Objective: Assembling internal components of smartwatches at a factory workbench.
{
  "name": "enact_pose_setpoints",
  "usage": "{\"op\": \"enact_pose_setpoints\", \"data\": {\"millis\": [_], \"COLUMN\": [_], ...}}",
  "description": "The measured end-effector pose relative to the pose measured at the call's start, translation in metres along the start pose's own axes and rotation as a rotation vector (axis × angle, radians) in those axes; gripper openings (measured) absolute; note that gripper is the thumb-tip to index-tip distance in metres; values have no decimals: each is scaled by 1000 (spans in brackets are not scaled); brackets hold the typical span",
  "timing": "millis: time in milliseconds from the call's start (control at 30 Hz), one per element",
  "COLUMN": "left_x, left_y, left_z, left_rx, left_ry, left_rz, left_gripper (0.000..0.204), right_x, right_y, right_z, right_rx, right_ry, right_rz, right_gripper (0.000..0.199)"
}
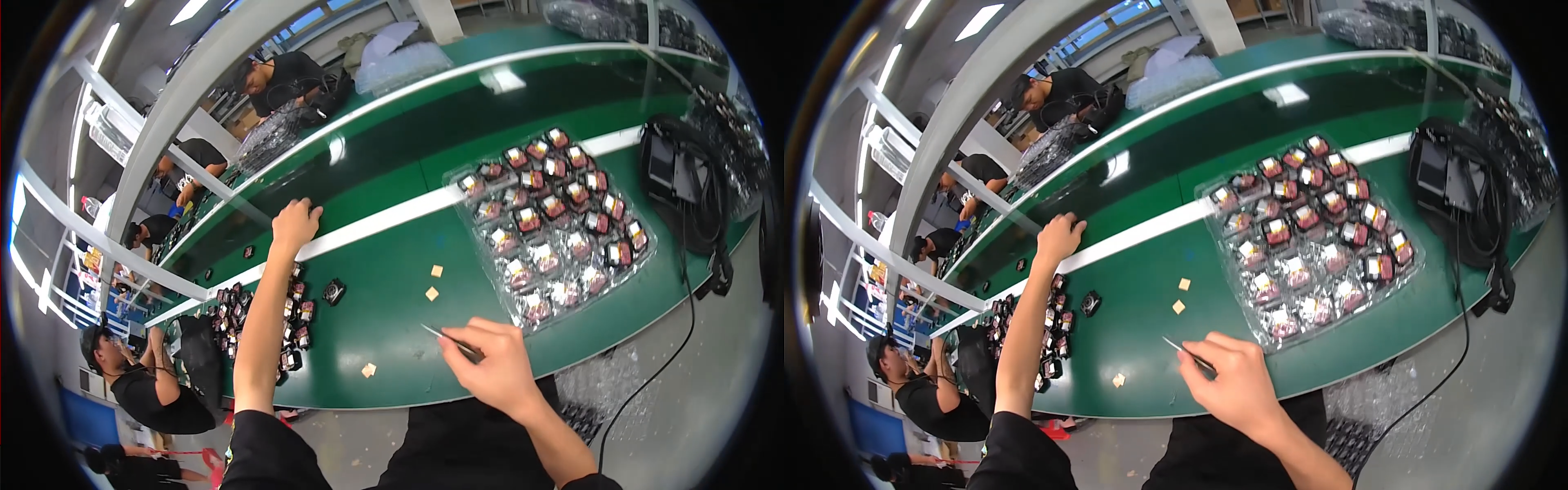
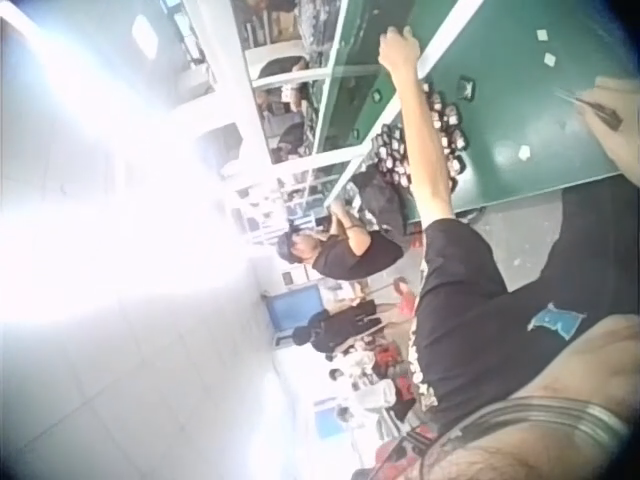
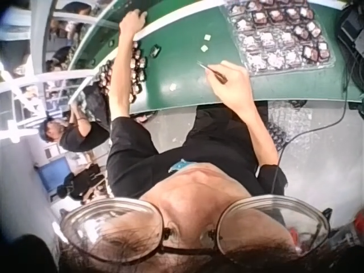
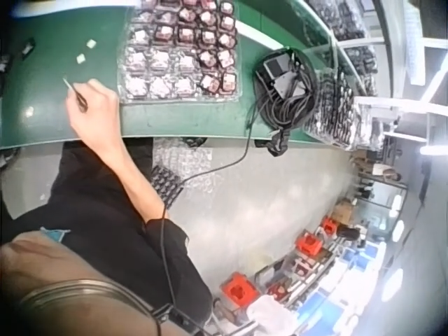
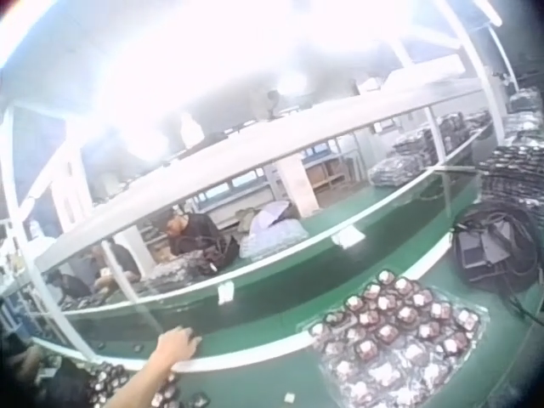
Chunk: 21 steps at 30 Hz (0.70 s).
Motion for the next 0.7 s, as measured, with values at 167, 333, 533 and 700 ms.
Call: {"op": "enact_pose_setpoints", "data": {"millis": [167, 333, 533, 700], "left_x": [20, 36, 126, 192], "left_y": [3, -6, -84, -101], "left_z": [-13, 21, 125, 165], "left_rx": [346, 621, 731, 840], "left_ry": [119, 72, 435, 568], "left_rz": [161, 71, 12, -193], "left_gripper": [23, 31, 38, 44], "right_x": [3, 11, 14, 18], "right_y": [7, 10, 12, 8], "right_z": [3, 1, 14, 17], "right_rx": [83, 133, 279, 389], "right_ry": [-1, 22, 46, 68], "right_rz": [-31, 11, 4, 1], "right_gripper": [11, 16, 17, 14]}}
Point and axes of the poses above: each hand's wrist, its own x-axis away from the middle knuckle, its own y-axis out of the palm, z = x × y, the point moved 10 cm from there along -x, towards the middle knuckle, and after that the axes turned 5 degrees about z, right-handed, at the moved point
